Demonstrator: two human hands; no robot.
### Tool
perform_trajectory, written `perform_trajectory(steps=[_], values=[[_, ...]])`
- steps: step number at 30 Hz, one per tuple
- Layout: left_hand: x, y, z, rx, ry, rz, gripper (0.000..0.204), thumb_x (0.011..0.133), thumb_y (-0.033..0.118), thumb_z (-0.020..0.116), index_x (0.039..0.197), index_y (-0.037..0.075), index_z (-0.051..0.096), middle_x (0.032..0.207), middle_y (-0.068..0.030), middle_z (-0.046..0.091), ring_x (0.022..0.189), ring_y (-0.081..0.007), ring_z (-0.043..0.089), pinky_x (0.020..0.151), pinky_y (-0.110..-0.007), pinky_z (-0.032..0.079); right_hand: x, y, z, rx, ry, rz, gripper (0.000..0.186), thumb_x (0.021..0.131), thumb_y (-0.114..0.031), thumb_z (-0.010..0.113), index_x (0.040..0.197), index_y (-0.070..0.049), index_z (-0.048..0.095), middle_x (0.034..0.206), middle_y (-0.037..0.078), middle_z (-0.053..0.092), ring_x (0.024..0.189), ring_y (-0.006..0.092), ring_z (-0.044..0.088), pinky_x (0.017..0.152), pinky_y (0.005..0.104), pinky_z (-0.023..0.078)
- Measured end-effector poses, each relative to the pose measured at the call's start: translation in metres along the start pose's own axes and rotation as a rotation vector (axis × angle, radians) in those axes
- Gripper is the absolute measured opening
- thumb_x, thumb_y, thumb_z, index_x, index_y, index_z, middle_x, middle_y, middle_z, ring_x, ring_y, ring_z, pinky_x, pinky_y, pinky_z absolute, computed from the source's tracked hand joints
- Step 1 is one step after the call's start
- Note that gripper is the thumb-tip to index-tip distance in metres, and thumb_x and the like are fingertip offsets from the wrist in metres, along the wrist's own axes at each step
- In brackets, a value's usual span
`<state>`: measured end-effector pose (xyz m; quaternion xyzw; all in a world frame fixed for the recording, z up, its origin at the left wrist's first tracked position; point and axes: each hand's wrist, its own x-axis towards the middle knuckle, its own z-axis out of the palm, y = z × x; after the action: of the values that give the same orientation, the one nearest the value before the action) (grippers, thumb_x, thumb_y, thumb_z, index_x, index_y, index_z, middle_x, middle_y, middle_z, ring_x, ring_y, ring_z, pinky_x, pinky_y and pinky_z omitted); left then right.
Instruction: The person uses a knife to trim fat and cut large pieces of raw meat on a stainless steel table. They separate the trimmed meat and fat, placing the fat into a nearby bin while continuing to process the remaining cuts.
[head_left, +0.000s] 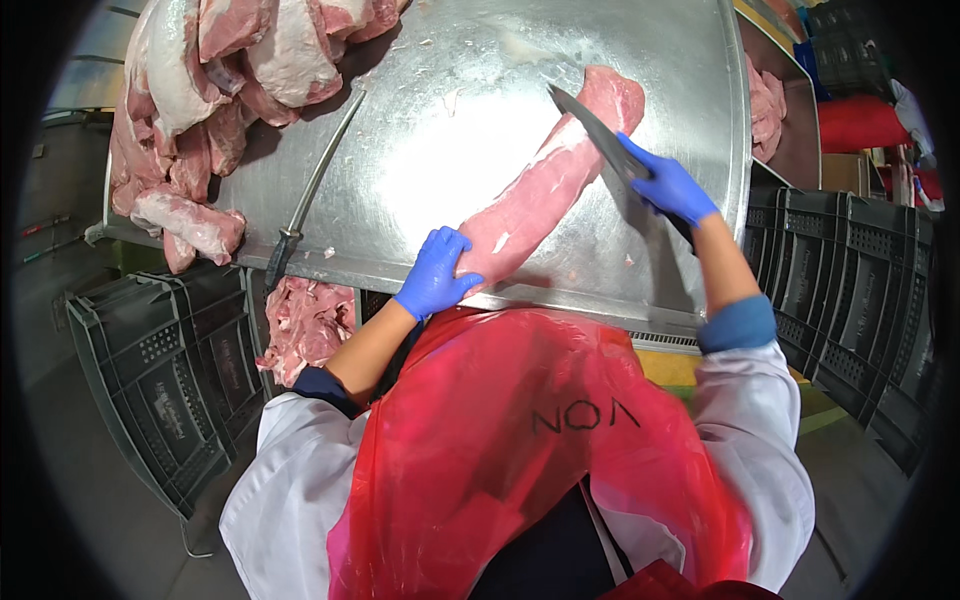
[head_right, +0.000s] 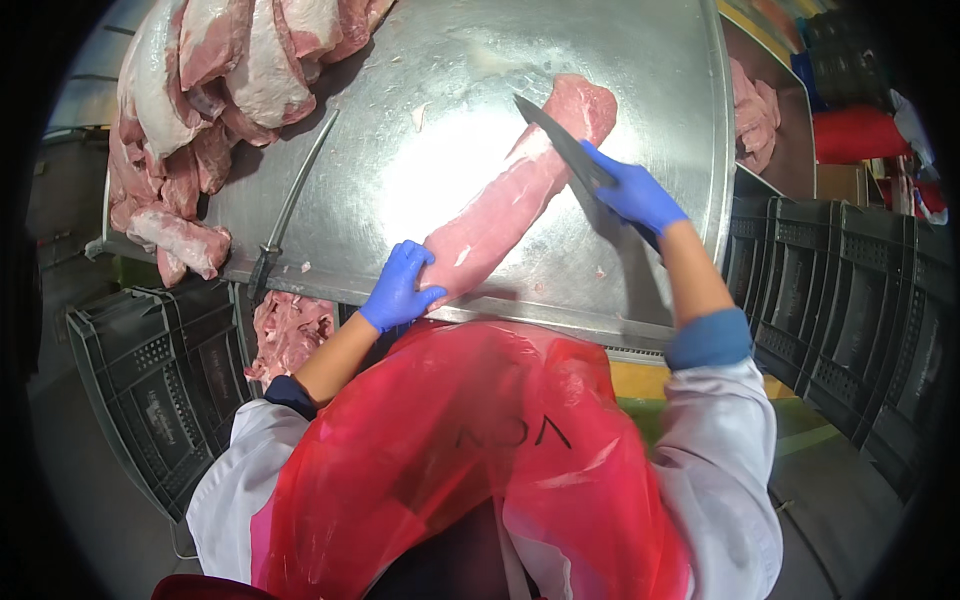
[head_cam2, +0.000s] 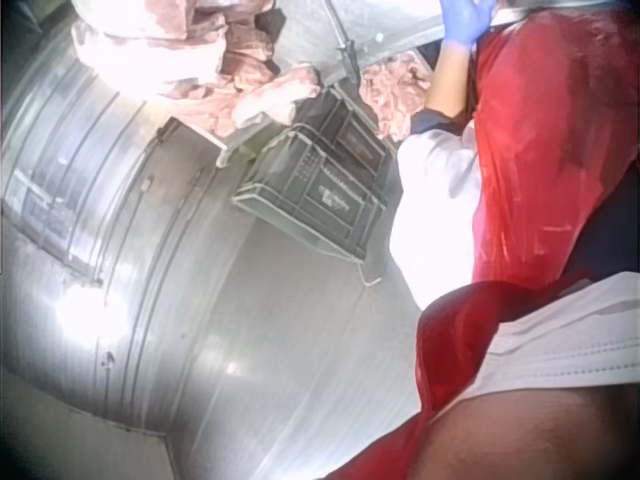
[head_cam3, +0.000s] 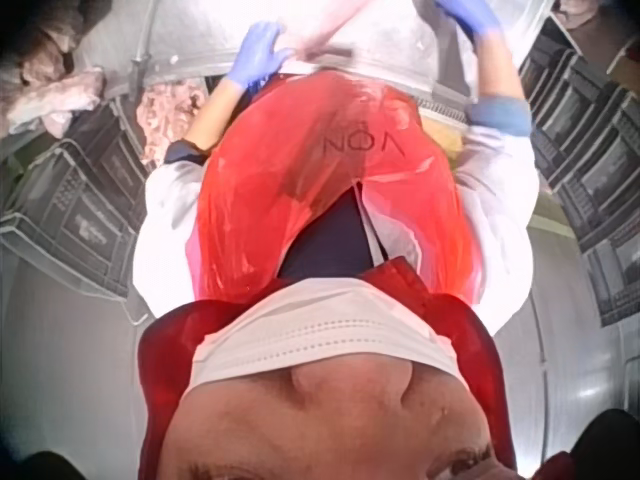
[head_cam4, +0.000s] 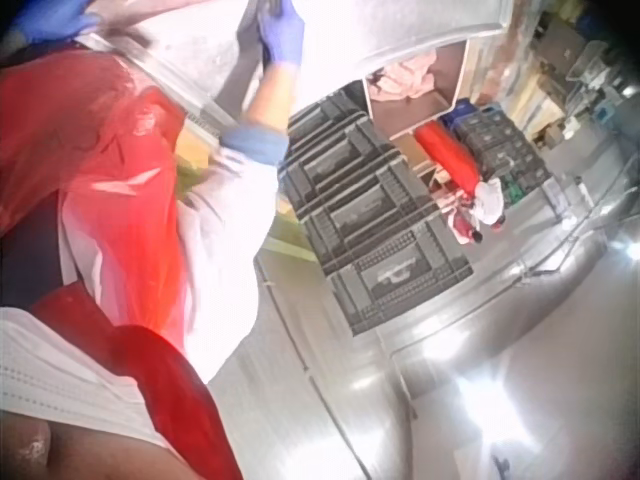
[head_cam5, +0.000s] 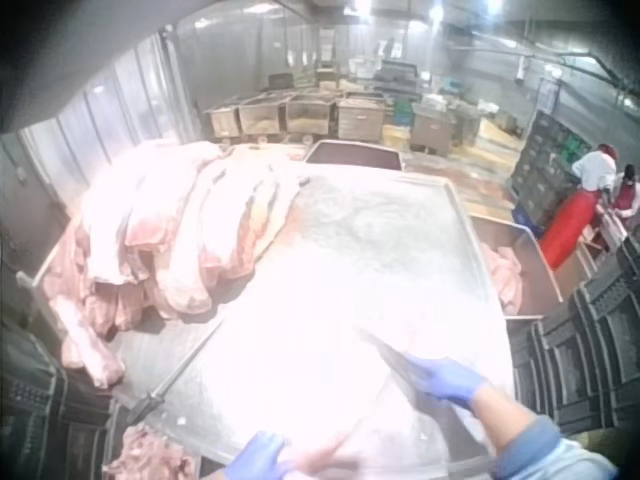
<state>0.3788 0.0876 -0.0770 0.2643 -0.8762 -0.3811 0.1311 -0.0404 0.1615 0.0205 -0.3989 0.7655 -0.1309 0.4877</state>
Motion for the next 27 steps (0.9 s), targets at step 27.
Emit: perform_trajectory(steps=[27], values=[[0.233, 0.066, 0.041, 0.182, 0.016, -0.466, 0.039, 0.08, 0.034, 0.074, 0.09, -0.004, 0.073, 0.092, -0.0267, 0.071, 0.084, -0.0404, 0.069, 0.076, -0.045, 0.055, -0.054, 0.054, 0.071, 0.714, 0.398, -0.242, 0.082, 0.09, -0.001, 0.056, 0.162, -0.019, 0.021, 0.077, 0.005, 0.065, 0.054, 0.0088, 0.057, 0.049, 0.0256, 0.05]])
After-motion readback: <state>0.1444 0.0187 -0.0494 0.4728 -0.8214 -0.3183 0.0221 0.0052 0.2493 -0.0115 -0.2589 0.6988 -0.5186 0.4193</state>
